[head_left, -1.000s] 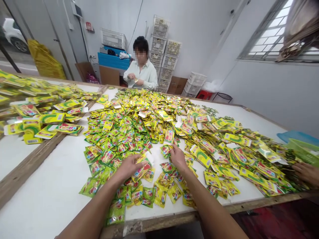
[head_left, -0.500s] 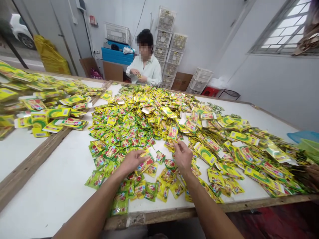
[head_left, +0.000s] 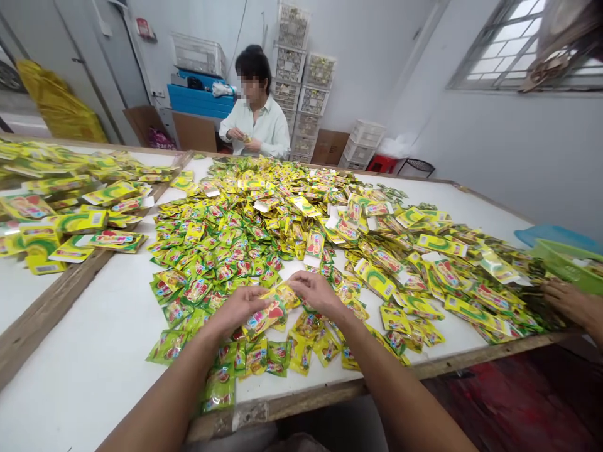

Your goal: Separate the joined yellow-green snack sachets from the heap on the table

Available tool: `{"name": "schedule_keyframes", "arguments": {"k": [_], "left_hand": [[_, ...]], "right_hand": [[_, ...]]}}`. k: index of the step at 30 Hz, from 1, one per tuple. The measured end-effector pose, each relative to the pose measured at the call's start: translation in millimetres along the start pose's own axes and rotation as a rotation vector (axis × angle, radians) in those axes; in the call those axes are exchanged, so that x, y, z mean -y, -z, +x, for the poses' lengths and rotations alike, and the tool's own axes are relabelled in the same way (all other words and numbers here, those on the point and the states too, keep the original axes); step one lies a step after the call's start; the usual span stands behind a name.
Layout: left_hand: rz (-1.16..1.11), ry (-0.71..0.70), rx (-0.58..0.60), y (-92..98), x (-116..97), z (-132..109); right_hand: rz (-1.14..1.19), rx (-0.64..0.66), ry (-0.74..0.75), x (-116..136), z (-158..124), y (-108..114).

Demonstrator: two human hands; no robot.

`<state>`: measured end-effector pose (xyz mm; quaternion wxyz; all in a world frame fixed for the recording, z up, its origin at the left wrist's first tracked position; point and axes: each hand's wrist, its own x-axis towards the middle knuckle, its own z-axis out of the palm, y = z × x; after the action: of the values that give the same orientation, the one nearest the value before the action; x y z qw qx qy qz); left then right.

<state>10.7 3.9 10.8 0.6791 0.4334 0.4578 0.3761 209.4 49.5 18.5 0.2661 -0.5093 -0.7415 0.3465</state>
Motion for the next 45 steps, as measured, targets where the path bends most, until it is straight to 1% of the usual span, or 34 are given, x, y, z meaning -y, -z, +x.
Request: {"name": "schedule_keyframes", "arguments": {"k": [2, 3, 4, 6, 8, 10, 12, 14, 15, 16, 18, 20, 22, 25, 28, 30, 31, 33, 35, 37, 39, 41, 43, 45], "left_hand": [[-0.051, 0.030, -0.049, 3.8, -0.5, 1.6], [-0.061, 0.038, -0.078, 5.8, -1.3, 2.3], [-0.063, 0.042, -0.111, 7.6, -2.3, 2.8], [-0.048, 0.045, -0.152, 10.3, -4.5, 3.3], [-0.007, 0.033, -0.176, 11.6, -5.8, 3.0], [0.040, 0.009, -0.186, 11.6, -5.8, 2.6], [0.083, -0.019, -0.206, 10.4, -5.1, 2.4], [0.117, -0.030, -0.201, 8.3, -4.3, 2.4], [0.113, -0.031, -0.178, 7.1, -4.0, 2.5], [0.099, -0.037, -0.149, 6.0, -3.6, 2.5], [0.064, -0.065, -0.098, 4.6, -2.7, 2.5], [0.056, -0.105, -0.081, 4.5, -1.6, 2.4], [0.079, -0.125, -0.074, 4.9, -0.7, 2.3], [0.089, -0.130, -0.038, 4.8, -1.3, 1.3], [0.073, -0.113, 0.015, 4.4, -4.3, -1.3], [0.073, -0.086, 0.054, 5.1, -6.4, -3.2], [0.078, -0.072, 0.070, 5.7, -7.3, -4.0], [0.070, -0.055, 0.086, 7.0, -8.3, -4.6], [0.033, -0.044, 0.076, 8.0, -8.8, -4.4], [-0.022, -0.037, 0.059, 8.2, -9.3, -3.7], [-0.043, -0.038, 0.038, 7.6, -10.0, -3.1], [-0.005, -0.048, 0.013, 6.8, -10.5, -2.8], [0.056, -0.055, -0.013, 6.3, -10.1, -2.7], [0.082, -0.060, -0.022, 6.4, -8.7, -2.4]], "right_hand": [[-0.133, -0.153, -0.099, -5.9, 3.3, -4.6], [-0.234, -0.205, -0.117, -8.9, 3.8, -8.6], [-0.334, -0.225, -0.113, -11.5, 3.6, -13.3], [-0.464, -0.203, -0.080, -15.3, 1.7, -22.5], [-0.447, -0.176, -0.108, -17.3, -0.8, -28.0], [-0.285, -0.191, -0.190, -18.0, -2.3, -27.7], [-0.014, -0.272, -0.250, -16.7, -2.1, -23.8], [0.293, -0.368, -0.249, -12.6, -1.1, -20.9], [0.420, -0.391, -0.234, -9.6, -0.7, -21.1], [0.510, -0.392, -0.215, -6.2, -0.6, -22.3], [0.558, -0.360, -0.158, 0.4, -1.0, -26.9], [0.487, -0.325, -0.092, 4.9, -2.3, -30.3], [0.421, -0.263, -0.047, 6.4, -4.3, -29.5], [0.464, -0.144, -0.072, 5.2, -6.6, -22.9], [0.547, -0.093, -0.111, 4.1, -7.2, -20.0], [0.538, -0.094, -0.087, 4.8, -7.6, -22.1], [0.504, -0.118, -0.061, 5.7, -8.0, -23.7], [0.376, -0.204, -0.002, 8.6, -9.2, -26.5], [0.267, -0.279, 0.037, 12.6, -10.5, -27.8], [0.323, -0.281, -0.001, 16.3, -11.2, -28.0], [0.507, -0.225, -0.108, 17.9, -11.0, -28.0], [0.650, -0.162, -0.191, 16.5, -10.7, -28.5], [0.642, -0.155, -0.170, 13.3, -10.9, -29.7], [0.543, -0.208, -0.108, 10.3, -11.3, -31.1]]}}
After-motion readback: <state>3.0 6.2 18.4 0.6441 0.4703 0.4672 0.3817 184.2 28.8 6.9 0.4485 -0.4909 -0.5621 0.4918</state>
